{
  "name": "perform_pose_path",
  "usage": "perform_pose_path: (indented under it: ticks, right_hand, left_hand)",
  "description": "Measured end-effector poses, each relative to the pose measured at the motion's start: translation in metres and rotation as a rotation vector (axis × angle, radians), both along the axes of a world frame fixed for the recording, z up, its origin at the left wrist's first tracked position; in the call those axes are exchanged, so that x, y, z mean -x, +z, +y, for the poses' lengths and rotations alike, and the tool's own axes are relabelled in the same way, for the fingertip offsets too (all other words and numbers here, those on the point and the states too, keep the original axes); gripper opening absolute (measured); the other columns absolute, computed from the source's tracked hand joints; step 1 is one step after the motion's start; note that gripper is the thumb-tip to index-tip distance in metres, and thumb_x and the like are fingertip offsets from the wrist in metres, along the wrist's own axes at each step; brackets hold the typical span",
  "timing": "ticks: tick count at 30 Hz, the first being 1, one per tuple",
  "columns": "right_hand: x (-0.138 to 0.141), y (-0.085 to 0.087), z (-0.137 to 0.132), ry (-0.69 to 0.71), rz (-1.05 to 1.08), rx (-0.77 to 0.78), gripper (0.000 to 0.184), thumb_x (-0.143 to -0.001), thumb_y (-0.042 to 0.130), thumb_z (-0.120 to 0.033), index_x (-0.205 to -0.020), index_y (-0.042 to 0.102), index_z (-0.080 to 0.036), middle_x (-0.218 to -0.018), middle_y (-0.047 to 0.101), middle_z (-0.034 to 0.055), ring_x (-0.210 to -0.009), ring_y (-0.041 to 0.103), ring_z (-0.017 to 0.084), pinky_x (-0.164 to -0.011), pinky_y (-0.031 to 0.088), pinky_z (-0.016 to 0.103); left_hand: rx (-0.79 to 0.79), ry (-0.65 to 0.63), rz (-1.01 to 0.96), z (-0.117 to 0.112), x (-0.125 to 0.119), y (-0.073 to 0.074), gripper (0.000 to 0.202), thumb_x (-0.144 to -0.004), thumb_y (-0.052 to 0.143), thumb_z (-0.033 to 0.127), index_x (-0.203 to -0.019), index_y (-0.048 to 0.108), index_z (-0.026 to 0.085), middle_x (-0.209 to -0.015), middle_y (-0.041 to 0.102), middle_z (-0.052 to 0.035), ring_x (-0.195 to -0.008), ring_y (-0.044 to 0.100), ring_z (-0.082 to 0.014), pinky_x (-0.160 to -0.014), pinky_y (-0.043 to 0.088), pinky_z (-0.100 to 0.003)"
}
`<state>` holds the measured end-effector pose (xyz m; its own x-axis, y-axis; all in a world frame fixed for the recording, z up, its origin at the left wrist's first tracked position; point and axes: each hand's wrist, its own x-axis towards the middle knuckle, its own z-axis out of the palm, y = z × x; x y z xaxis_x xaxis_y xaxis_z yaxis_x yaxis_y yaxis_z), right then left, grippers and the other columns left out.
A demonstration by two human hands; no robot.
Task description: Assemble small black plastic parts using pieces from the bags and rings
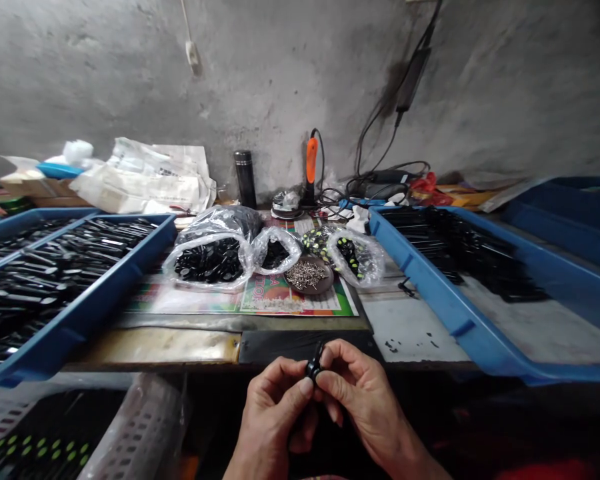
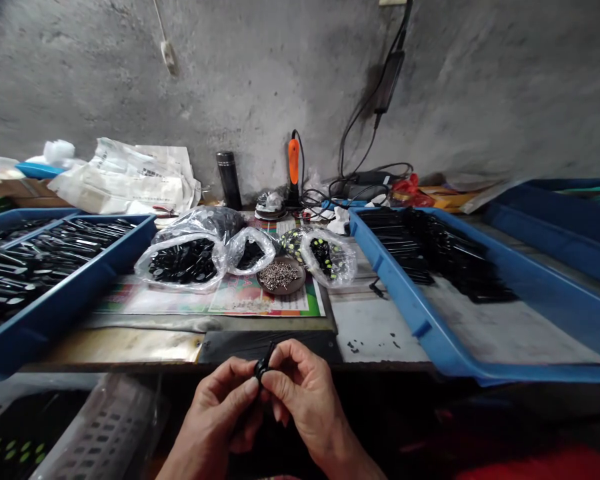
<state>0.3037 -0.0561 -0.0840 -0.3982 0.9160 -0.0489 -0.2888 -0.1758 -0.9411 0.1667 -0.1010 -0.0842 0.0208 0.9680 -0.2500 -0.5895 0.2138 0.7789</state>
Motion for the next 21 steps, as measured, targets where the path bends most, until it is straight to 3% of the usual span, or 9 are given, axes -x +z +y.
perform_pose_path:
  ticks: [6, 12, 17, 21]
  right_hand:
    - [-0.002, 0.001, 0.002, 0.069, 0.032, -0.018, 0.044, -0.078, 0.083, -0.043, -0.086, 0.047, -0.017, -0.061, 0.062, -0.0038, -0.039, 0.047, 0.003, -0.037, 0.037, 0.009]
    - [-0.007, 0.014, 0.004, 0.102, -0.018, -0.058, 0.045, -0.077, 0.083, -0.039, -0.088, 0.043, -0.02, -0.069, 0.059, -0.0059, -0.046, 0.054, 0.006, -0.041, 0.045, 0.013]
    - [-0.012, 0.027, 0.01, 0.155, -0.137, -0.126, 0.045, -0.076, 0.083, -0.036, -0.09, 0.043, -0.021, -0.074, 0.054, -0.0071, -0.053, 0.055, 0.006, -0.048, 0.046, 0.015]
    - [-0.017, 0.03, 0.015, 0.157, -0.288, -0.274, 0.032, -0.082, 0.074, -0.028, -0.094, 0.044, -0.022, -0.073, 0.051, -0.0076, -0.058, 0.048, 0.007, -0.053, 0.043, 0.016]
  left_hand:
    - [-0.04, -0.033, -0.001, -0.001, 0.0, 0.0, 0.033, -0.075, 0.083, 0.04, -0.086, 0.064, 0.015, -0.056, 0.066, 0.0003, -0.035, 0.044, -0.0026, -0.034, 0.03, -0.011]
    - [-0.02, -0.056, 0.024, 0.0, 0.004, 0.01, 0.039, -0.066, 0.089, 0.042, -0.078, 0.063, 0.015, -0.058, 0.065, 0.0009, -0.035, 0.043, -0.0026, -0.033, 0.031, -0.012]
    - [-0.083, -0.079, 0.152, 0.0, 0.01, 0.015, 0.039, -0.068, 0.087, 0.044, -0.077, 0.065, 0.014, -0.06, 0.06, 0.002, -0.039, 0.037, -0.0011, -0.036, 0.027, -0.013]
    - [-0.122, -0.068, 0.33, 0.0, 0.014, 0.014, 0.038, -0.074, 0.082, 0.048, -0.081, 0.067, 0.014, -0.057, 0.049, 0.0053, -0.045, 0.036, -0.0034, -0.04, 0.028, -0.014]
